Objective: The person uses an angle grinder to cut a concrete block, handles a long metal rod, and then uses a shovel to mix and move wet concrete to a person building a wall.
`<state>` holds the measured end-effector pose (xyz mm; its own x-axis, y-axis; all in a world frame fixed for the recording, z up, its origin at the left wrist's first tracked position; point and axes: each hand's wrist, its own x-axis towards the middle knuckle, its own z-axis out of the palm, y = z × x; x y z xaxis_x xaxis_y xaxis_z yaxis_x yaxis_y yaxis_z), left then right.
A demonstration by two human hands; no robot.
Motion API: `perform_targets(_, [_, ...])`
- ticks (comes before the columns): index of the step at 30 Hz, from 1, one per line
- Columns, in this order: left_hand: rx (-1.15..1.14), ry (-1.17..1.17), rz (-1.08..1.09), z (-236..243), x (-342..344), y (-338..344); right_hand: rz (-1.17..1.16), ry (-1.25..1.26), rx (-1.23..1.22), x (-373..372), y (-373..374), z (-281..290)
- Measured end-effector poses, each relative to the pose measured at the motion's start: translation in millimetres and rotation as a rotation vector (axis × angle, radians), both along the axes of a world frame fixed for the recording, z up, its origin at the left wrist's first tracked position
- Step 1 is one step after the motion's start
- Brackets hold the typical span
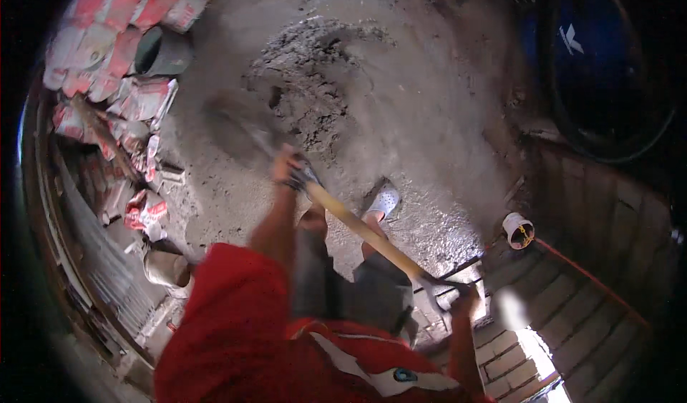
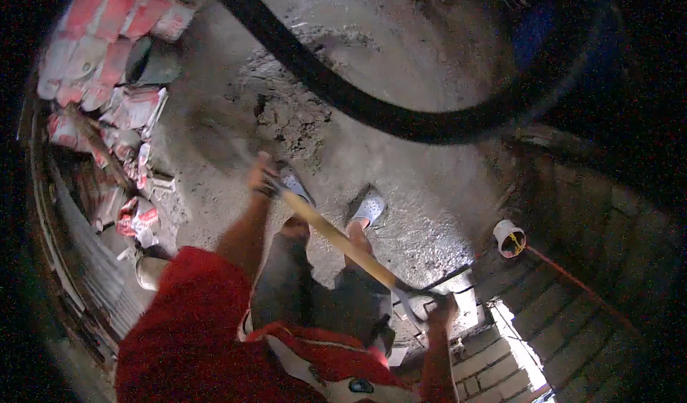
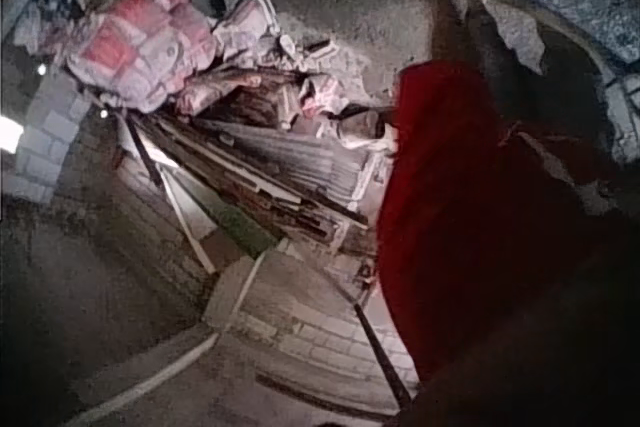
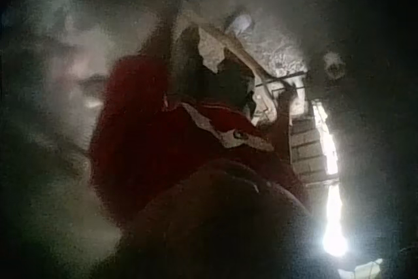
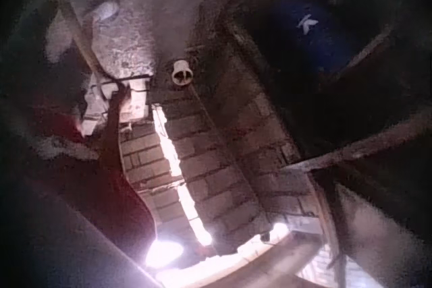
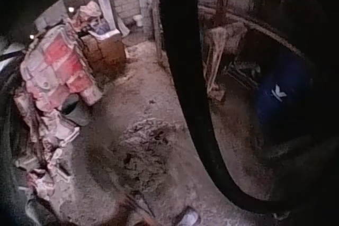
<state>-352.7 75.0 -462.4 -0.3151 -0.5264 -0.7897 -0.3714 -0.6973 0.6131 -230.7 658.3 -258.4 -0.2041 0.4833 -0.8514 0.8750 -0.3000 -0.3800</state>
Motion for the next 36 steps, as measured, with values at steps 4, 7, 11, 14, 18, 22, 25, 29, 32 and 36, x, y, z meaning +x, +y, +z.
perform_targets(4, [0.53,-0.156,0.012,-100,24,204,-0.113,-0.165,0.41,58,99,54])
perform_targets(7, [0.849,-0.246,0.027,-147,32,306,-0.082,-0.184,0.613,37,127,63])
perform_targets(11, [0.959,-0.245,-0.059,-223,-5,314,0.013,-0.09,0.656,-12,119,-14])
perform_targets(14, [0.881,-0.189,-0.114,-299,-63,236,0.086,-0.008,0.606,-64,85,-108])
perform_targets(18, [0.647,-0.023,-0.07,-353,-87,110,0.009,0.066,0.439,-69,32,-214])
perform_targets(22, [0.713,0.281,-0.158,-351,-29,63,0.07,0.11,0.432,-16,0,-236])
perform_targets(25, [0.467,-0.206,-0.015,-301,-28,117,-0.057,0.062,0.506,19,10,-212])
perform_targets(29, [0.448,-0.044,-0.21,-219,0,110,-0.153,0.005,0.367,57,22,-163])
perform_targets(32, [0.372,-0.164,-0.147,-136,15,125,-0.243,0.019,0.348,124,42,-119])
perform_targets(36, [0.694,-0.052,-0.376,-46,39,123,-0.373,0.09,0.333,211,35,-56])
